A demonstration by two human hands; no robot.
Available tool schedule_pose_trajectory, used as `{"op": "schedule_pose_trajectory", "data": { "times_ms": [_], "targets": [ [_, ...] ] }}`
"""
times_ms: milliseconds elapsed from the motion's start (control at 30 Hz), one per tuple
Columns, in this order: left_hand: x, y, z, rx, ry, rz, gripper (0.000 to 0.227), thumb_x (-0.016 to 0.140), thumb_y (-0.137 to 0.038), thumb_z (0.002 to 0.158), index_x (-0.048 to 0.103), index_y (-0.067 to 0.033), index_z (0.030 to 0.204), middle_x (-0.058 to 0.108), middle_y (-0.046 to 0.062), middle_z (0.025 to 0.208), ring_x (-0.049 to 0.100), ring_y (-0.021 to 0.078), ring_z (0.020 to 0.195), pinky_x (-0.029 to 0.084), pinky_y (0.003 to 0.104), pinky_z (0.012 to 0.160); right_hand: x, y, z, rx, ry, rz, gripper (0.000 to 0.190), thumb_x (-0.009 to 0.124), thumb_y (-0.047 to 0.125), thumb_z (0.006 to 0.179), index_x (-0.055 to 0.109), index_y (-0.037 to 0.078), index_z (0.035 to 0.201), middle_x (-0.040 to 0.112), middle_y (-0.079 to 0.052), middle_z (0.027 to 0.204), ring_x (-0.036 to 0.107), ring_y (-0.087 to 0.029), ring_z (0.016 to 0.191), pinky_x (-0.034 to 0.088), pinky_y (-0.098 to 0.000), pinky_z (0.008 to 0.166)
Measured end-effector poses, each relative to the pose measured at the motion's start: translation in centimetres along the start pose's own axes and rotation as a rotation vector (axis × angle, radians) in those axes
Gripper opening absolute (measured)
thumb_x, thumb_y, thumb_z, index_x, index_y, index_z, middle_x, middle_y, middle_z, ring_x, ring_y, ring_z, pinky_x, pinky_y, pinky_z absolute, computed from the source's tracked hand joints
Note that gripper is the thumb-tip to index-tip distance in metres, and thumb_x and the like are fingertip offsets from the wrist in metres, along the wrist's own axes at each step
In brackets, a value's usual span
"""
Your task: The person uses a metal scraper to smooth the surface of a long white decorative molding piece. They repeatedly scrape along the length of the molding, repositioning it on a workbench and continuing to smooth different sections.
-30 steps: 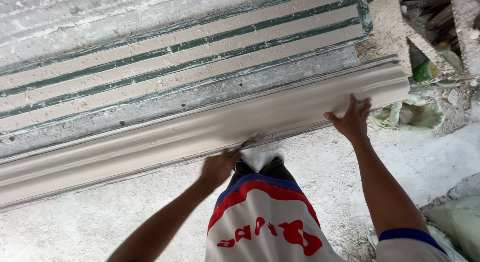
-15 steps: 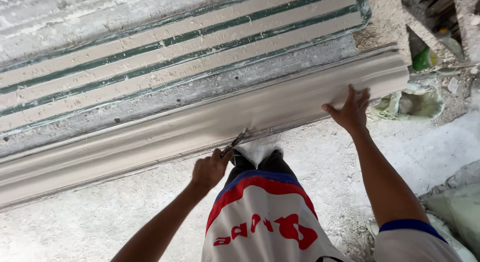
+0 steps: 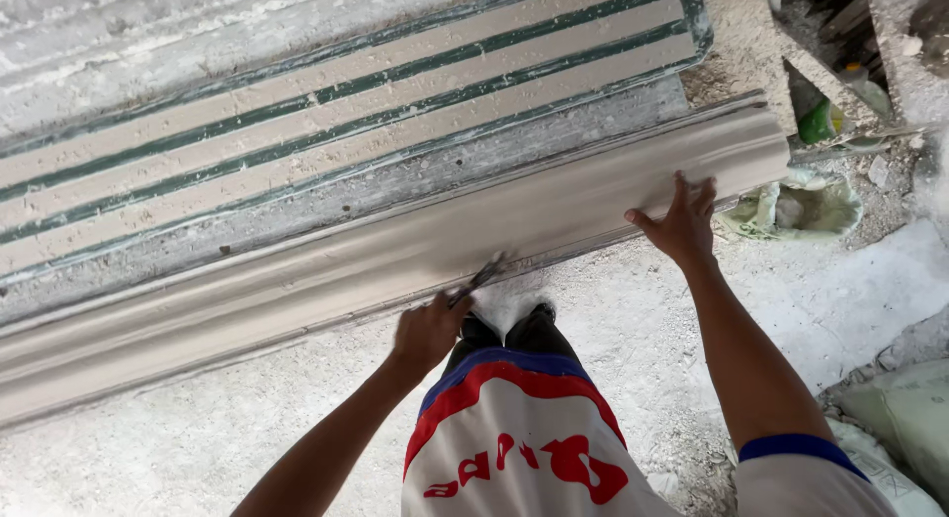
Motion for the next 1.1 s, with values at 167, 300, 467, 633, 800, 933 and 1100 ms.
{"op": "schedule_pose_trajectory", "data": {
  "times_ms": [167,300,467,633,800,933,1100],
  "targets": [
    [-0.5,0.6,0.5,-0.01,0.066,0.064,0.029,0.063,-0.019,0.095,0.073,-0.0196,0.123,0.067,0.012,0.085,0.065,0.0222,0.047,0.05,0.036,0.035,0.1,0.1,0.7,0.0,0.001,-0.012,0.132,0.066,0.086,0.07,0.01,0.021,0.171,-0.014,-0.036,0.168,-0.004,-0.059,0.155,0.047,-0.0737,0.1],
    [-0.6,0.1,0.1,0.061,0.021,0.075,0.031,0.063,-0.016,0.095,0.073,-0.0204,0.124,0.067,0.01,0.087,0.064,0.0211,0.049,0.049,0.034,0.037,0.2,0.0,0.3,-0.036,-0.009,0.002,0.133,0.068,0.087,0.071,0.01,0.021,0.171,-0.014,-0.036,0.167,-0.004,-0.059,0.154,0.042,-0.0735,0.106],
    [-1.9,3.1,-1.2,0.011,0.049,0.053,0.029,0.064,-0.018,0.093,0.074,-0.0219,0.12,0.067,0.011,0.082,0.066,0.0225,0.048,0.049,0.037,0.036,0.0,0.8,0.5,-0.032,0.012,0.013,0.131,0.066,0.084,0.07,0.01,0.02,0.17,-0.014,-0.037,0.166,-0.006,-0.06,0.155,0.04,-0.0753,0.107],
    [-0.5,0.8,-0.1,0.026,0.026,0.076,0.034,0.062,-0.014,0.092,0.072,-0.0185,0.125,0.067,0.014,0.091,0.067,0.0214,0.049,0.051,0.035,0.035,0.1,0.7,0.2,-0.037,0.011,-0.013,0.131,0.067,0.084,0.072,0.01,0.018,0.171,-0.013,-0.038,0.166,-0.005,-0.061,0.154,0.038,-0.0752,0.108],
    [-0.2,1.3,0.0,0.016,0.032,0.003,0.031,0.061,-0.015,0.095,0.072,-0.0191,0.124,0.068,0.015,0.092,0.067,0.024,0.049,0.052,0.037,0.036,-0.8,1.3,0.4,-0.023,0.012,0.029,0.131,0.068,0.083,0.071,0.011,0.019,0.17,-0.013,-0.036,0.168,-0.003,-0.059,0.155,0.038,-0.0727,0.111],
    [0.0,2.4,0.1,-0.047,0.115,0.011,0.028,0.059,-0.023,0.099,0.072,-0.0213,0.124,0.067,0.014,0.085,0.068,0.0268,0.052,0.053,0.043,0.04,-0.6,1.1,0.4,0.005,0.023,0.002,0.132,0.069,0.081,0.069,0.009,0.018,0.168,-0.015,-0.037,0.166,-0.006,-0.06,0.154,0.041,-0.0721,0.107],
    [2.0,-1.8,2.6,0.014,0.054,0.062,0.037,0.059,-0.016,0.091,0.065,-0.0212,0.127,0.067,0.019,0.1,0.071,0.0278,0.056,0.056,0.043,0.041,-0.3,1.0,0.4,-0.004,0.027,-0.007,0.13,0.071,0.079,0.073,0.01,0.018,0.17,-0.014,-0.037,0.166,-0.005,-0.059,0.156,0.036,-0.0729,0.111]
  ]
}}
Point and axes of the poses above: each hand's wrist, its own z-axis towards the middle knuckle, its own x-axis out of the palm, y = z × x, the point moved 10 cm from there along z, towards the middle knuckle
